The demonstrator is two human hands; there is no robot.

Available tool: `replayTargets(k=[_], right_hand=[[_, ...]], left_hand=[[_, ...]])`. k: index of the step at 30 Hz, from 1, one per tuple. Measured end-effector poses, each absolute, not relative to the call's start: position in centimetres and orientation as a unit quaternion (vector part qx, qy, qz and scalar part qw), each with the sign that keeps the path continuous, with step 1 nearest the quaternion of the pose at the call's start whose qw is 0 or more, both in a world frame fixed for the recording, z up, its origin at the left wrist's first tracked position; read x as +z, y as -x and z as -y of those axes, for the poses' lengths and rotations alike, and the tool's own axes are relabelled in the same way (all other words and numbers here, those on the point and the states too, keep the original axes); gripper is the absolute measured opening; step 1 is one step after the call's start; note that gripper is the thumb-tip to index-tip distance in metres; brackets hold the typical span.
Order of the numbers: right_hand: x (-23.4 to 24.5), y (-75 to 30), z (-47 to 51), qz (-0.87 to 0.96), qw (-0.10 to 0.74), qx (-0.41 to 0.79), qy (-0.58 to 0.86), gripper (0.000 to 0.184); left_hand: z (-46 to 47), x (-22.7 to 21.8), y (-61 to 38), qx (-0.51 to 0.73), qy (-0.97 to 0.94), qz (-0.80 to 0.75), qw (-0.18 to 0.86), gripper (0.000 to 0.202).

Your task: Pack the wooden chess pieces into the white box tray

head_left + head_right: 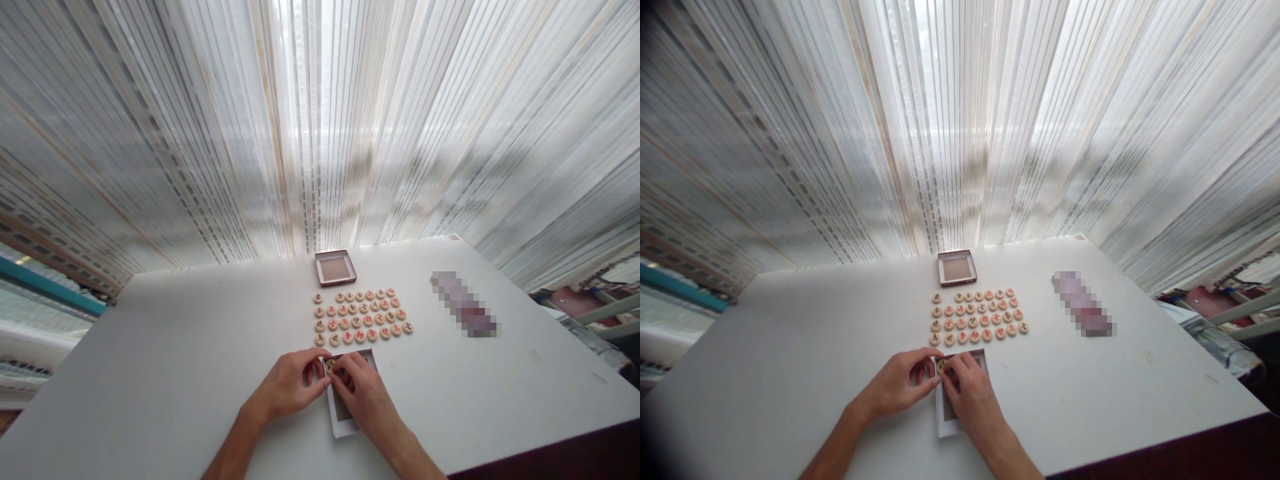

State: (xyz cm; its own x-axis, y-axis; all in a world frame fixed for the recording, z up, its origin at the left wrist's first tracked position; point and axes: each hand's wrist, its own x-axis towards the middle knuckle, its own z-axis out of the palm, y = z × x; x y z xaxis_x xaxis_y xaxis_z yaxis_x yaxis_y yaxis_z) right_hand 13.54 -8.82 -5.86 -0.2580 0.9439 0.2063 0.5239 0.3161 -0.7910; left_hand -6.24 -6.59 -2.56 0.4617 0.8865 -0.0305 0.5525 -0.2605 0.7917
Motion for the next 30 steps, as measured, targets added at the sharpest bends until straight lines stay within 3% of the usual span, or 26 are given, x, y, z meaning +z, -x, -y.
replayTargets(k=[30], right_hand=[[-6.11, -13.29, 8.80, 0.738, 0.356, 0.280, 0.500, 0.010]], left_hand=[[6.62, -2.65, 6.21, 0.220, -0.767, -0.469, 0.380, 0.036]])
